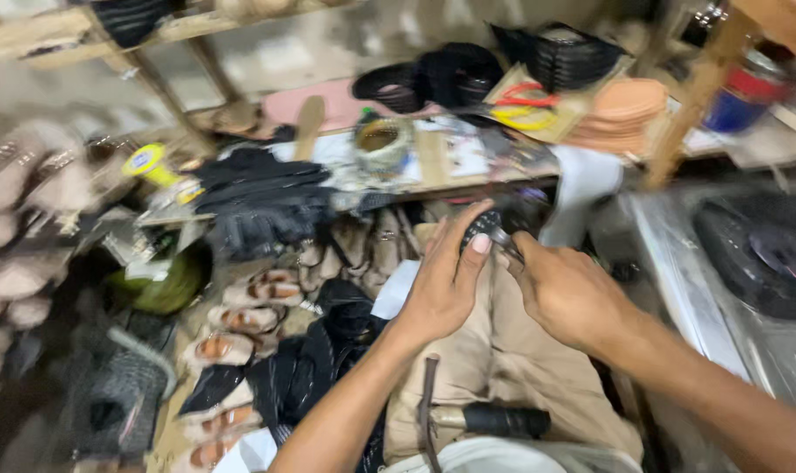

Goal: The person sits on the floor of a shoe workshop and pulls a black mesh shoe upper over a wooden shoe last, pressing and tucking the material around the sole edge by hand. They use scissors to trim excess material from a paper pattern sheet, then fit a black strap around the shoe on the last.

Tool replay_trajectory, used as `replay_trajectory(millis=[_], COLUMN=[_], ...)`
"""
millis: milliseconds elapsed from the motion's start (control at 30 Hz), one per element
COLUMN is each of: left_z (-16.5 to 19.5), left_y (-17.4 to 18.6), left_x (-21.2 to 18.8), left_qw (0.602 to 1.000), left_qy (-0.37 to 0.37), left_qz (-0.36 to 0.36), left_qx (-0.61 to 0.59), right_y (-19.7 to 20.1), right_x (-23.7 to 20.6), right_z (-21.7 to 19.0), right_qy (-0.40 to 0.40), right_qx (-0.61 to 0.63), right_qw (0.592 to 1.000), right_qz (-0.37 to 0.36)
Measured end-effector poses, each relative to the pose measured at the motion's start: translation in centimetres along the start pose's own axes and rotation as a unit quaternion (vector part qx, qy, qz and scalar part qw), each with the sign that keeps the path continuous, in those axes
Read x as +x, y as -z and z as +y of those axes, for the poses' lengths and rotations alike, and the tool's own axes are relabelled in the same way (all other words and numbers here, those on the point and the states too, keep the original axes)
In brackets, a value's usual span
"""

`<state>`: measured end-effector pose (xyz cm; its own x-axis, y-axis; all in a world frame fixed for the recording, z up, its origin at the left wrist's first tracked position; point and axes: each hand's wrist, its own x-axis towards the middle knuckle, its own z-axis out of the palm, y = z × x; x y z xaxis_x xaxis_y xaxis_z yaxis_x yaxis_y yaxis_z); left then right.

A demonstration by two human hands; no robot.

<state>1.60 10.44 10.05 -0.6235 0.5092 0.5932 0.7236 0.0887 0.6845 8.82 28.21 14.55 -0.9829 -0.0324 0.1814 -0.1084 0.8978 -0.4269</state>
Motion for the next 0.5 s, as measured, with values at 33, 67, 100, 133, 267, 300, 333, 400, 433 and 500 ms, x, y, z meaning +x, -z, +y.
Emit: replay_trajectory(millis=[33, 67, 100, 133, 267, 300, 333, 400, 433, 500], left_z=[-0.1, 0.0, 0.2, 0.4, 1.0, 1.1, 1.0, 0.9, 0.8, 0.6], left_y=[1.6, 3.1, 4.3, 5.3, 7.3, 7.2, 7.0, 6.3, 5.8, 4.7], left_x=[0.3, 0.5, 0.5, 0.5, 0.5, 0.4, 0.3, -0.1, -0.3, -0.6], left_qw=[0.999, 0.998, 0.994, 0.995, 0.972, 0.955, 0.973, 0.991, 0.990, 0.986], left_qy=[0.024, 0.051, 0.077, 0.087, 0.190, 0.236, 0.203, 0.129, 0.128, 0.123], left_qz=[-0.010, -0.022, -0.036, -0.035, -0.069, -0.083, -0.047, 0.022, 0.055, 0.110], left_qx=[-0.020, -0.041, -0.064, -0.029, 0.120, 0.158, 0.103, 0.001, 0.004, 0.009], right_y=[-0.8, -1.5, -2.0, -2.3, -2.8, -2.8, -2.9, -2.8, -2.7, -2.3], right_x=[1.2, 2.2, 3.0, 3.8, 6.0, 6.3, 6.5, 6.5, 6.4, 5.9], right_z=[-0.2, -0.2, -0.1, 0.1, 0.0, -0.3, -0.7, -1.3, -1.6, -1.8], right_qy=[0.025, 0.048, 0.079, 0.107, 0.182, 0.173, 0.166, 0.167, 0.174, 0.192], right_qx=[-0.019, -0.035, -0.018, -0.002, -0.002, -0.021, -0.040, -0.063, -0.069, -0.106], right_qw=[1.000, 0.998, 0.997, 0.994, 0.983, 0.985, 0.985, 0.983, 0.981, 0.975], right_qz=[-0.001, -0.004, -0.003, -0.001, -0.002, -0.009, -0.018, -0.037, -0.045, -0.027])
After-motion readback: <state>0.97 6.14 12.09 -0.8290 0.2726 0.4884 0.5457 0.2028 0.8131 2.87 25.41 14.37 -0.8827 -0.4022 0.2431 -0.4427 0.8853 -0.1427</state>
